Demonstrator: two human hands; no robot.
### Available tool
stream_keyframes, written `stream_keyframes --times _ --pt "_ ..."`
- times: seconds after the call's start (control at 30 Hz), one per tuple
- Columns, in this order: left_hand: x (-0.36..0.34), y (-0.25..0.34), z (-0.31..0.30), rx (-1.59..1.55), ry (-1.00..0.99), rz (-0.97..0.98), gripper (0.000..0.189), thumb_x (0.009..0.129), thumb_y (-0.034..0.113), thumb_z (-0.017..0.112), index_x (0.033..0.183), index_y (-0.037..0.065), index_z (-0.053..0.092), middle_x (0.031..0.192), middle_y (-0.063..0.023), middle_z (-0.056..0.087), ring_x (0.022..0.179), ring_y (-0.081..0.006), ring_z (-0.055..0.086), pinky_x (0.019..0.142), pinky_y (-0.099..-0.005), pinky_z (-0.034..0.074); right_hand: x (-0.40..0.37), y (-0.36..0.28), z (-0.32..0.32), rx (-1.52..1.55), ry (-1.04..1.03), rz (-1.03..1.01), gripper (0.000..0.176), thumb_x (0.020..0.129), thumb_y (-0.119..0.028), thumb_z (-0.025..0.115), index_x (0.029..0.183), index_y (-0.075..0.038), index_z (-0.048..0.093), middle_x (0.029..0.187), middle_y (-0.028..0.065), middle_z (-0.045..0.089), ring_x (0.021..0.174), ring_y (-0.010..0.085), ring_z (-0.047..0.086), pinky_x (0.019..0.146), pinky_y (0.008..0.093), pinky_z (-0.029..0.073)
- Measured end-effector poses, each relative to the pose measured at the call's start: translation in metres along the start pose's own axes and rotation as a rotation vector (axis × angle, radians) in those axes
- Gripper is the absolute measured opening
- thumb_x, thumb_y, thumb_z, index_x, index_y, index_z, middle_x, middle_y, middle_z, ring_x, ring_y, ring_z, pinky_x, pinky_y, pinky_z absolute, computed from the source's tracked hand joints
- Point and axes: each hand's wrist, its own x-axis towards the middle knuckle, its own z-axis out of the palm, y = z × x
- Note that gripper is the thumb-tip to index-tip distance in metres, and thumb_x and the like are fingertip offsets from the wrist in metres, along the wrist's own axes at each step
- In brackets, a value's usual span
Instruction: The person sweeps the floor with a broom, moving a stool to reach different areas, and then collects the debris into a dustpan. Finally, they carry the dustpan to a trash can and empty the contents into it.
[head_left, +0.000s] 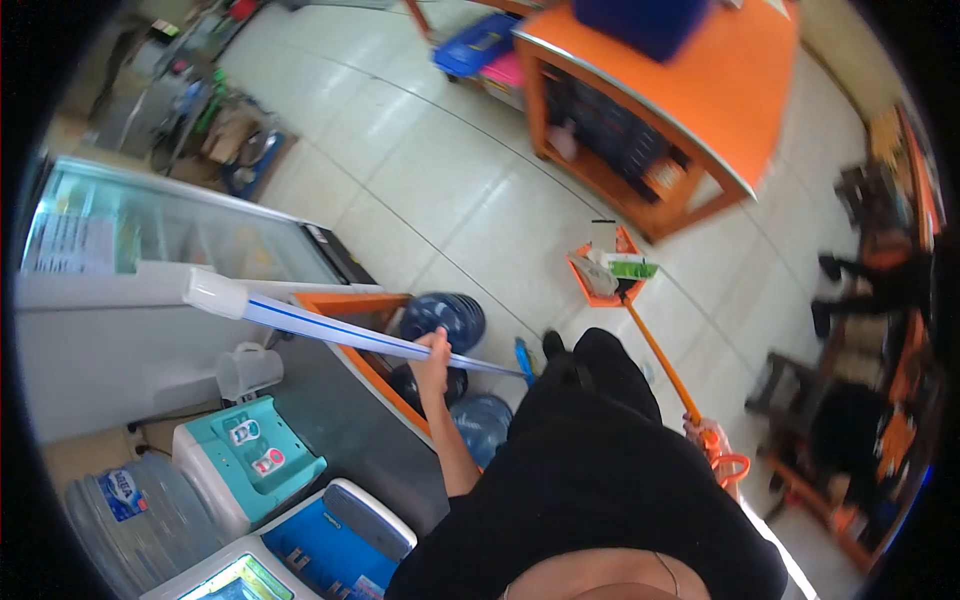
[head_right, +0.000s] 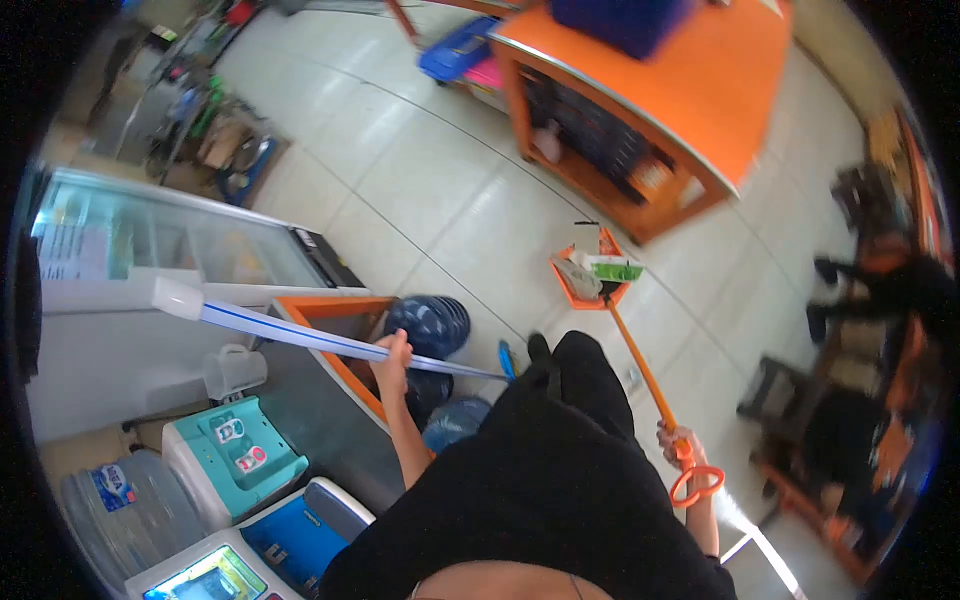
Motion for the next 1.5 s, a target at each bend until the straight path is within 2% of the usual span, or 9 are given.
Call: stream_keyframes --times 0.07,0.13,0.27,0.5,0.67,0.77,1.33,1.4,1.5 --pt "0.030 0.022 -0.007 -0.023 0.035 -0.023 0.042 0.083 0.015 0.056 0.045 0.010 0.039 0.043 0.0028 0.035 0.040 -0.0063 0.030 0.047 -0.0227 0.031 0.039 -0.031 0.076 -0.021 -0.013 0.028 0.031 0.064 -0.006 0.044 0.095 -0.005 0.041 0.059 0.0013 0.039 0.039 0.0082 0.033 0.028 0.0183 0.031" --pt "0.067 0.026 -0.014 -0.099 0.028 0.034 0.037 0.083 0.016 0.056 0.050 0.007 0.043 0.046 0.0036 0.038 0.041 -0.0041 0.030 0.039 -0.0216 0.020 0.081 -0.063 0.138 -0.120 -0.104 0.111 0.030 0.064 -0.005 0.043 0.094 -0.005 0.041 0.058 0.0010 0.038 0.039 0.0080 0.032 0.029 0.0175 0.030" --pt "0.166 0.056 -0.034 -0.208 0.075 0.057 0.038 0.084 0.016 0.056 0.049 0.008 0.042 0.046 0.0033 0.038 0.039 -0.0041 0.029 0.038 -0.0218 0.019 0.176 -0.127 0.290 -0.355 -0.147 0.130 0.030 0.065 -0.005 0.043 0.094 -0.005 0.040 0.058 0.0013 0.038 0.038 0.0081 0.035 0.029 0.0175 0.031" --pt "0.368 0.179 -0.072 -0.223 0.273 0.174 0.041 0.086 0.015 0.053 0.048 0.009 0.037 0.044 0.0040 0.033 0.039 -0.0048 0.027 0.039 -0.0218 0.021 0.383 -0.233 0.551 -0.232 -0.290 0.335 0.026 0.067 -0.005 0.046 0.093 -0.006 0.043 0.062 0.0002 0.040 0.042 0.0083 0.039 0.035 0.0171 0.034" --pt "0.474 0.253 -0.103 -0.191 0.415 0.207 0.042 0.085 0.010 0.052 0.047 0.008 0.036 0.042 0.0024 0.031 0.039 -0.0070 0.026 0.051 -0.0237 0.033 0.474 -0.254 0.757 -0.478 -0.381 0.332 0.024 0.066 -0.004 0.046 0.090 -0.007 0.044 0.065 -0.0007 0.044 0.046 0.0082 0.037 0.037 0.0178 0.034" --pt "0.560 0.273 -0.124 -0.165 0.496 0.301 0.042 0.085 0.012 0.053 0.046 0.005 0.039 0.044 0.0014 0.036 0.041 -0.0057 0.029 0.042 -0.0214 0.025 0.538 -0.266 0.866 -0.567 -0.375 0.330 0.024 0.066 -0.004 0.045 0.089 -0.006 0.043 0.063 -0.0002 0.044 0.047 0.0078 0.037 0.038 0.0174 0.035" --pt "1.143 0.439 -0.210 -0.032 0.740 0.281 0.039 0.085 0.021 0.054 0.052 0.004 0.045 0.045 0.0045 0.035 0.043 -0.0033 0.028 0.041 -0.0217 0.020 0.845 -0.363 1.314 -0.479 -0.376 0.335 0.022 0.067 -0.005 0.044 0.089 -0.005 0.042 0.060 0.0039 0.041 0.036 0.0098 0.035 0.026 0.0194 0.033" --pt "1.217 0.457 -0.222 -0.001 0.760 0.310 0.039 0.085 0.021 0.054 0.051 0.004 0.045 0.044 0.0045 0.035 0.042 -0.0036 0.028 0.041 -0.0221 0.021 0.894 -0.376 1.370 -0.533 -0.184 0.266 0.022 0.066 -0.007 0.044 0.088 -0.006 0.041 0.059 0.0024 0.041 0.036 0.0091 0.034 0.027 0.0181 0.032" --pt "1.303 0.493 -0.223 -0.026 0.717 0.356 0.041 0.084 0.017 0.055 0.047 0.008 0.039 0.044 0.0034 0.036 0.039 -0.0043 0.028 0.039 -0.0217 0.024 0.969 -0.412 1.440 -0.475 -0.322 0.411 0.021 0.064 -0.005 0.048 0.083 -0.009 0.042 0.062 0.0013 0.041 0.039 0.0111 0.035 0.032 0.0192 0.033"
